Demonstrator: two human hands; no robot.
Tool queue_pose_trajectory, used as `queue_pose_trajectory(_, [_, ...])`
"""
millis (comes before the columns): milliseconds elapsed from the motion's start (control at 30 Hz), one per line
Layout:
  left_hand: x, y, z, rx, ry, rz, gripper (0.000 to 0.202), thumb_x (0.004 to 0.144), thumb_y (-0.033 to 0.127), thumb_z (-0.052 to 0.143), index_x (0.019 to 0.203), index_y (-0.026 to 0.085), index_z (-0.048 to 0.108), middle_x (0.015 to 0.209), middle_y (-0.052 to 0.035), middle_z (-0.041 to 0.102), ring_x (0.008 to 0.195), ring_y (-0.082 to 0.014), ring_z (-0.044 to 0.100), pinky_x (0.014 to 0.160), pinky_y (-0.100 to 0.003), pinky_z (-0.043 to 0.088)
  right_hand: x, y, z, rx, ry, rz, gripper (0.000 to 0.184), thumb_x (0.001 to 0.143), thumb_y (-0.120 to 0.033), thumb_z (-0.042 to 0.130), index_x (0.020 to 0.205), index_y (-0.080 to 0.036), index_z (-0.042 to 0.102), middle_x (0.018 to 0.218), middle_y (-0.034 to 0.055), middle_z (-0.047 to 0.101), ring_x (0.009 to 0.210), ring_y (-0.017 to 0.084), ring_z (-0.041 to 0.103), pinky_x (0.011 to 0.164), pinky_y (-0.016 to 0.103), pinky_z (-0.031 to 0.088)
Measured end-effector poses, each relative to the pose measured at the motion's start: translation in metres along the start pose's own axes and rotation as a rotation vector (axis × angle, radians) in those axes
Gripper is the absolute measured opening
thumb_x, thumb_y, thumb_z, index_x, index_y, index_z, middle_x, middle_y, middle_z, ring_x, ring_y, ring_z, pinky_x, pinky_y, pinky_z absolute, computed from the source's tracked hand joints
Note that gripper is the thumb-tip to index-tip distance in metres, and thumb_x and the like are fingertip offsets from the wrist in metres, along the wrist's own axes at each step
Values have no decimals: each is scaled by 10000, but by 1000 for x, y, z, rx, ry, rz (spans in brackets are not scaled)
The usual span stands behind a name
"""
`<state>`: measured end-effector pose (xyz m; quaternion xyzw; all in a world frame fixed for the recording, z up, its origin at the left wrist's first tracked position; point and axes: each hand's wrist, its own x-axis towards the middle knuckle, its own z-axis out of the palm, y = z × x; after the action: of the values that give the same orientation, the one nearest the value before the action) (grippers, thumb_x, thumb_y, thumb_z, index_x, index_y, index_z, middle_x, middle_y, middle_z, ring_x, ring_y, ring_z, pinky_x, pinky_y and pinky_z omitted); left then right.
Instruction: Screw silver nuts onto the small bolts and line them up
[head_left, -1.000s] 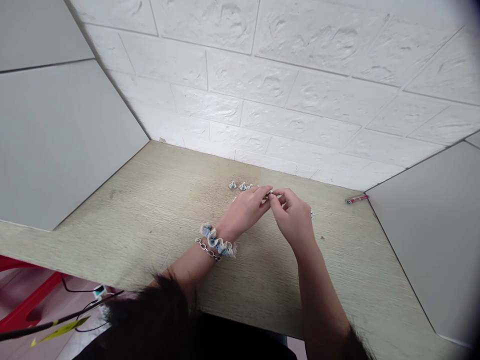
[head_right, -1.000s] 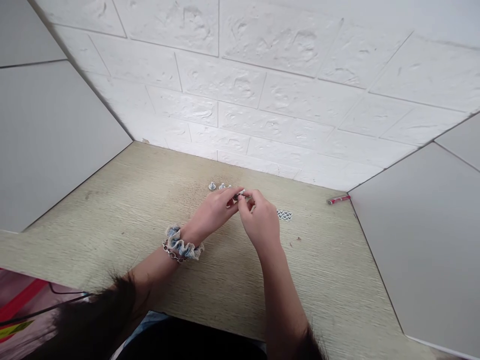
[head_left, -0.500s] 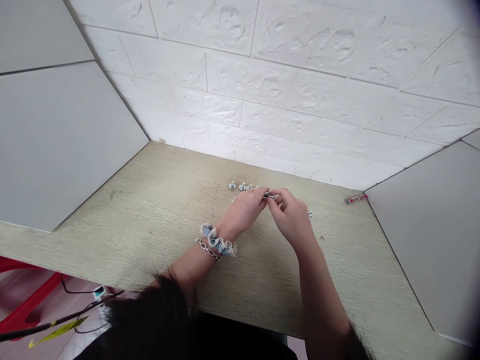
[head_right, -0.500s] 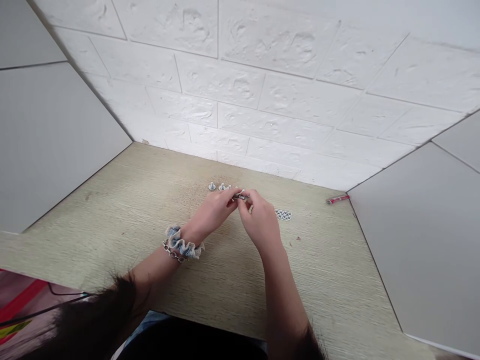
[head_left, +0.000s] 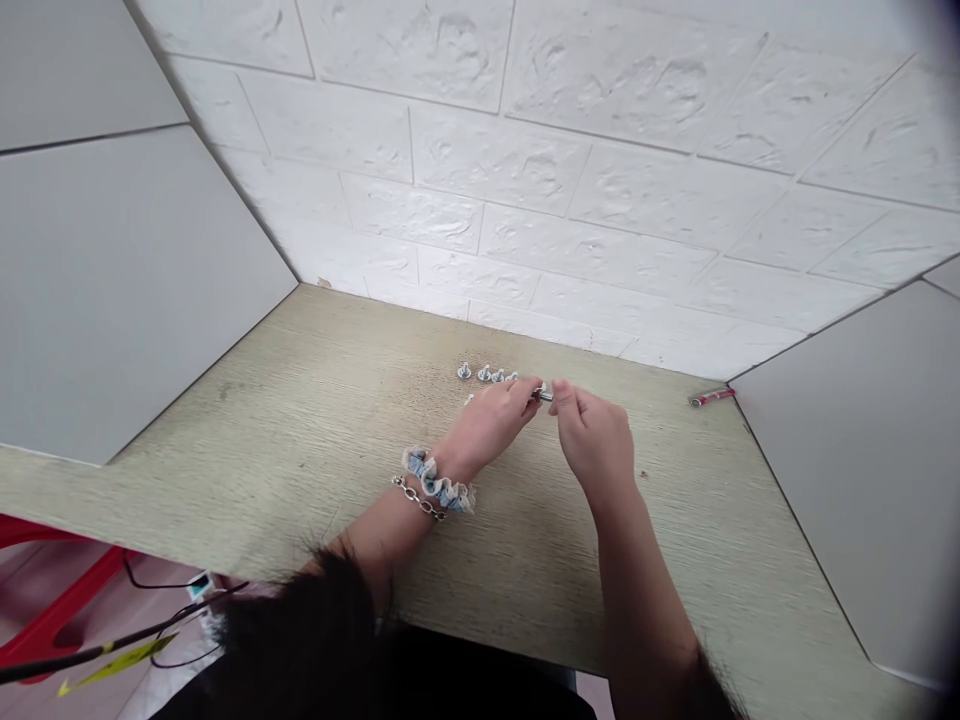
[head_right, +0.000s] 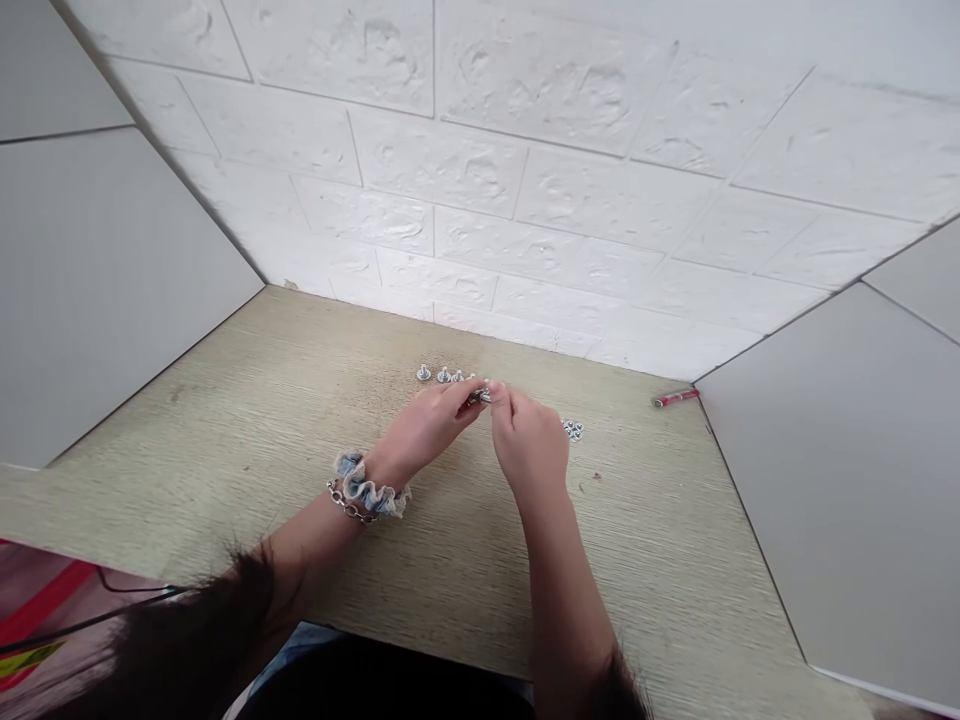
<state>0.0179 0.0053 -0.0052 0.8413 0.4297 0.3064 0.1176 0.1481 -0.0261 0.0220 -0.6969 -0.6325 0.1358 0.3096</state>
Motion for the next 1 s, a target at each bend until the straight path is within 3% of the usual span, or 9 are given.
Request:
queue_pose_trajectory(100, [0, 0, 0, 24, 10, -9, 261, 867, 253, 396, 1081, 150, 505, 864, -70, 643, 743, -162, 587, 620, -255, 432, -1, -2, -2, 85, 22, 4, 278, 808, -448, 377, 806, -211, 524, 498, -44, 445, 490, 117, 408, 499, 222, 272])
queue_pose_trajectory(200, [0, -1, 0, 36, 26, -20, 246, 861, 238, 404, 1067, 155, 510, 865, -61, 644, 762, -160, 588, 629, -249, 433, -1, -4, -1, 138, -45, -51, 237, 765, -376, 463, 941, -223, 510, 483, -70, 415, 477, 109, 405, 502, 211, 282])
queue_pose_trajectory(300, [0, -1, -1, 31, 28, -20, 238, 861, 228, 405, 1066, 168, 509, 892, -53, 644, 783, -152, 589, 654, -243, 436, 1, -3, 1, 77, -88, -67, 227, 786, -404, 433, 826, -219, 558, 499, -41, 459, 499, 117, 425, 506, 220, 272])
queue_pose_trajectory(433, [0, 0, -4, 48, 21, -39, 238, 866, 255, 403, 1061, 177, 513, 872, -45, 649, 760, -149, 593, 651, -246, 437, 1, -2, 1, 15, -56, 14, 476, 844, -491, 265, 563, -192, 506, 508, 6, 493, 502, 124, 427, 498, 236, 255])
queue_pose_trajectory(633, [-1, 0, -6, 20, 37, -26, 234, 851, 215, 432, 1067, 172, 510, 899, -53, 642, 784, -152, 592, 660, -246, 441, 1, -4, 3, 94, -98, -82, 210, 775, -380, 464, 901, -229, 538, 488, -63, 442, 486, 109, 429, 497, 215, 267])
queue_pose_trajectory(700, [-1, 0, -6, -9, 28, -3, 229, 856, 228, 427, 1061, 174, 513, 888, -50, 642, 774, -148, 591, 651, -242, 440, 1, -4, 4, 75, -97, -93, 206, 793, -383, 439, 857, -225, 555, 507, -50, 463, 501, 112, 430, 506, 221, 271])
queue_pose_trajectory(833, [1, 2, -8, -29, -12, -1, 235, 866, 290, 417, 1032, 173, 534, 878, -52, 647, 746, -145, 592, 632, -238, 439, 2, -3, 3, 45, 0, -79, 401, 852, -448, 303, 643, -194, 531, 567, -5, 504, 542, 120, 418, 516, 238, 272])
queue_pose_trajectory(1000, [2, -1, -8, 0, 25, -17, 251, 852, 267, 448, 1062, 155, 527, 908, -71, 649, 788, -161, 603, 671, -256, 448, 3, -1, 5, 140, 25, -147, 210, 784, -359, 457, 880, -216, 575, 712, -5, 531, 596, 116, 453, 564, 236, 337])
